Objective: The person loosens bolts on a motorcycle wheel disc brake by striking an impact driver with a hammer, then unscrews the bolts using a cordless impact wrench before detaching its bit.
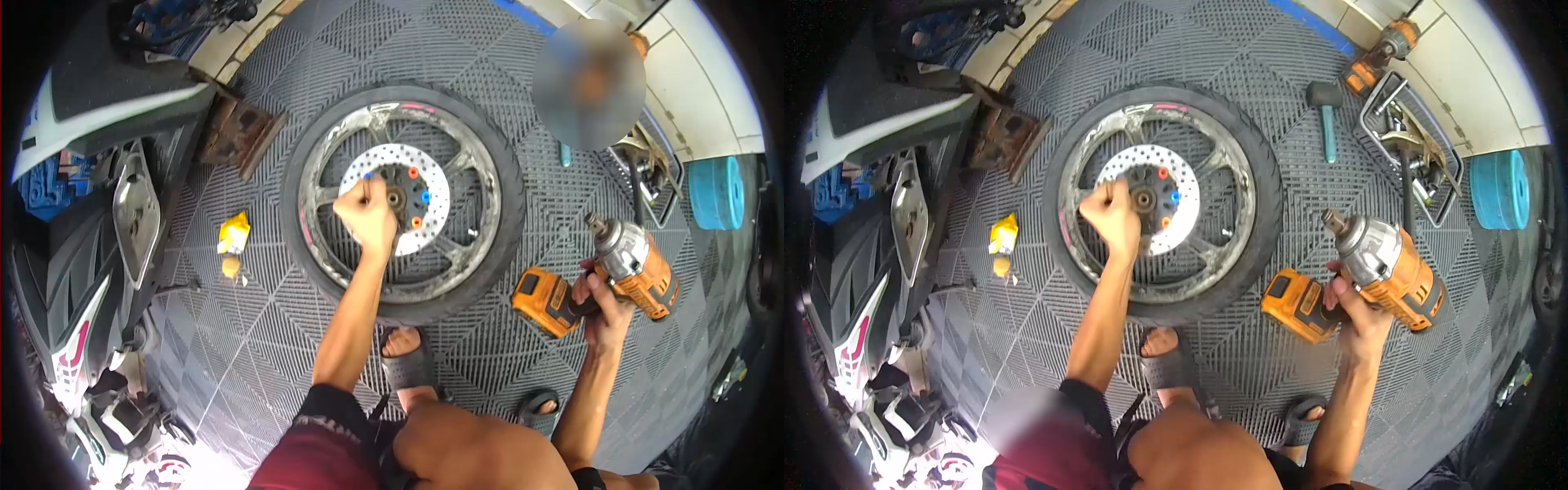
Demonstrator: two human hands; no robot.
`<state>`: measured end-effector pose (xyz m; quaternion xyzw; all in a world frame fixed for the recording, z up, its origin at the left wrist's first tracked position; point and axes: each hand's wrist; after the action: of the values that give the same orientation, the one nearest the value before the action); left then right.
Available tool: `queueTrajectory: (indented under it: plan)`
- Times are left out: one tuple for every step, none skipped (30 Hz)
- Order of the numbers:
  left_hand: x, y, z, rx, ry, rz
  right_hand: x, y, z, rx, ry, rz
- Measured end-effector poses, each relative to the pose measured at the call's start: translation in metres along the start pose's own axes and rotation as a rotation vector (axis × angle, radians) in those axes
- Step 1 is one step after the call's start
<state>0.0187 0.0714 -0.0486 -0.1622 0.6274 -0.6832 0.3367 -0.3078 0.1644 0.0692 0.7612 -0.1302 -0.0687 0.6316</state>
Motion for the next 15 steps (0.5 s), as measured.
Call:
queueTrajectory:
  plan:
    - [-0.009, -0.006, -0.004, 0.095, 0.087, 0.096, 0.001, 0.004, 0.005, -0.045, -0.038, -0.056]
    - [-0.014, -0.007, 0.009, 0.066, 0.288, 0.055, -0.001, 0.006, 0.011, -0.05, -0.039, -0.049]
    - [-0.03, -0.012, 0.016, 0.027, 0.496, 0.045, 0.002, 0.002, 0.008, -0.017, -0.036, -0.031]
    - [-0.025, -0.037, 0.024, -0.005, 0.373, 0.223, -0.003, 0.0, 0.007, -0.035, -0.014, -0.03]
    - [-0.014, -0.019, 0.017, -0.016, 0.264, 0.032, -0.013, -0.007, 0.01, 0.097, 0.048, 0.019]
    - [-0.011, -0.013, 0.023, 0.007, 0.184, -0.019, 0.004, -0.004, 0.011, -0.031, 0.03, -0.042]
    - [0.008, -0.007, 0.03, 0.031, 0.112, -0.107, 0.012, 0.002, 0.013, -0.187, -0.005, -0.117]
    - [0.019, 0.017, 0.049, -0.101, 0.04, -0.075, 0.001, -0.006, 0.013, -0.104, -0.021, -0.079]
    - [0.022, 0.016, 0.05, -0.106, 0.029, -0.025, -0.009, -0.012, 0.014, -0.021, -0.04, -0.04]
    - [0.015, 0.03, 0.045, -0.144, 0.077, -0.035, -0.008, -0.01, 0.003, 0.022, -0.036, -0.051]
    - [0.024, 0.037, 0.06, -0.138, 0.089, -0.103, -0.005, -0.004, 0.015, -0.011, -0.006, -0.057]
    - [0.028, 0.023, 0.071, -0.011, 0.103, -0.103, 0.002, 0.003, 0.017, -0.045, -0.017, -0.039]
    - [0.031, 0.001, 0.078, 0.114, 0.123, -0.098, 0.007, 0.008, 0.015, -0.073, -0.035, -0.02]
    - [0.037, -0.031, 0.093, 0.083, 0.114, -0.124, 0.007, 0.005, 0.015, -0.108, -0.014, 0.059]
    - [0.043, -0.065, 0.109, 0.213, 0.152, -0.116, -0.001, 0.001, 0.012, -0.107, -0.011, 0.054]
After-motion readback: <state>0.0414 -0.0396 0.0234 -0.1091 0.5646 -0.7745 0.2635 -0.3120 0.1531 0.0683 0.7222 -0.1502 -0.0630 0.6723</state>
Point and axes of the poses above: each hand's wrist, its own z-axis towards the middle knuckle, its own x-axis out of the palm, y = z × x, and after that the axes turned 5 degrees about -x, right-handed
